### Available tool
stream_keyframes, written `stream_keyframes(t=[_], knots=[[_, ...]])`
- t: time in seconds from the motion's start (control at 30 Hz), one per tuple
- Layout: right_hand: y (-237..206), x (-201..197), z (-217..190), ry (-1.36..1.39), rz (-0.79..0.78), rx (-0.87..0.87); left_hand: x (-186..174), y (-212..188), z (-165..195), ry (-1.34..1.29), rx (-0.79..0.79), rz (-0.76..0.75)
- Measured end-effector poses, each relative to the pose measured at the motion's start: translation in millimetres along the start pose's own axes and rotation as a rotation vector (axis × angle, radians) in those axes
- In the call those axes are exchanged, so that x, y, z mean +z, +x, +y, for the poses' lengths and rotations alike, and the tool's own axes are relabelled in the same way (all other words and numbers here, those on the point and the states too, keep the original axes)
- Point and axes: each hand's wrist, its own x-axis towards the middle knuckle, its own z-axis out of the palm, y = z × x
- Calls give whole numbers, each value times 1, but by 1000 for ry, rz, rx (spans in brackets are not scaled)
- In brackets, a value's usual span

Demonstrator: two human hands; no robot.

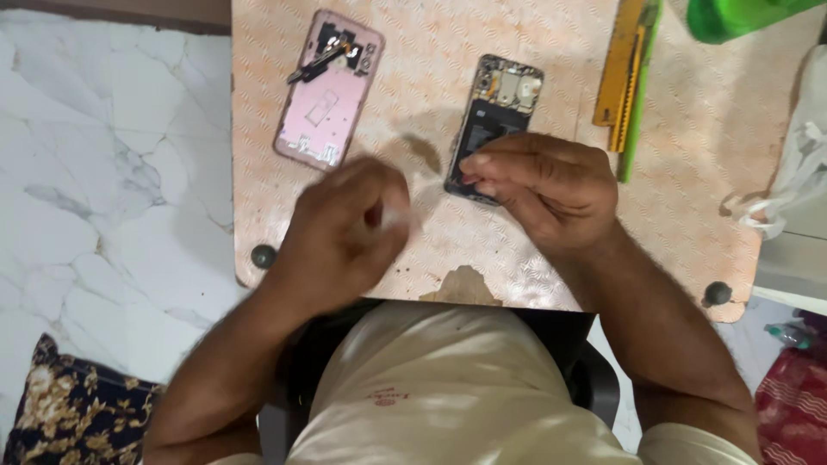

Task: The person removes the back cover of a smartphone and uses a red screwdriver to unscrew and detach internal components. The back cover is set aside, and the person continues to manipulate the internal parts with the screwdriver.

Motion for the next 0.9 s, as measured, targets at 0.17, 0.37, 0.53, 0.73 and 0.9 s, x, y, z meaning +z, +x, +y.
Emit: stream_keyframes(t=[0.17, 0.37, 0.53, 0.73, 0.9], knots=[[8, 11, 10, 74, -2, -109, 14, 10, -28, 595, 238, 169], [-4, 7, 11, 4, 6, -22, 20, 24, -38, 476, 295, 170], [-4, 8, 8, 66, -5, 6, 30, 28, -45, 464, 276, 112], [3, 11, 4, 117, 48, 68, 30, 37, -42, 457, 181, 49], [-2, 12, 11, -37, 44, -26, 32, 40, -44, 425, 174, 66]])
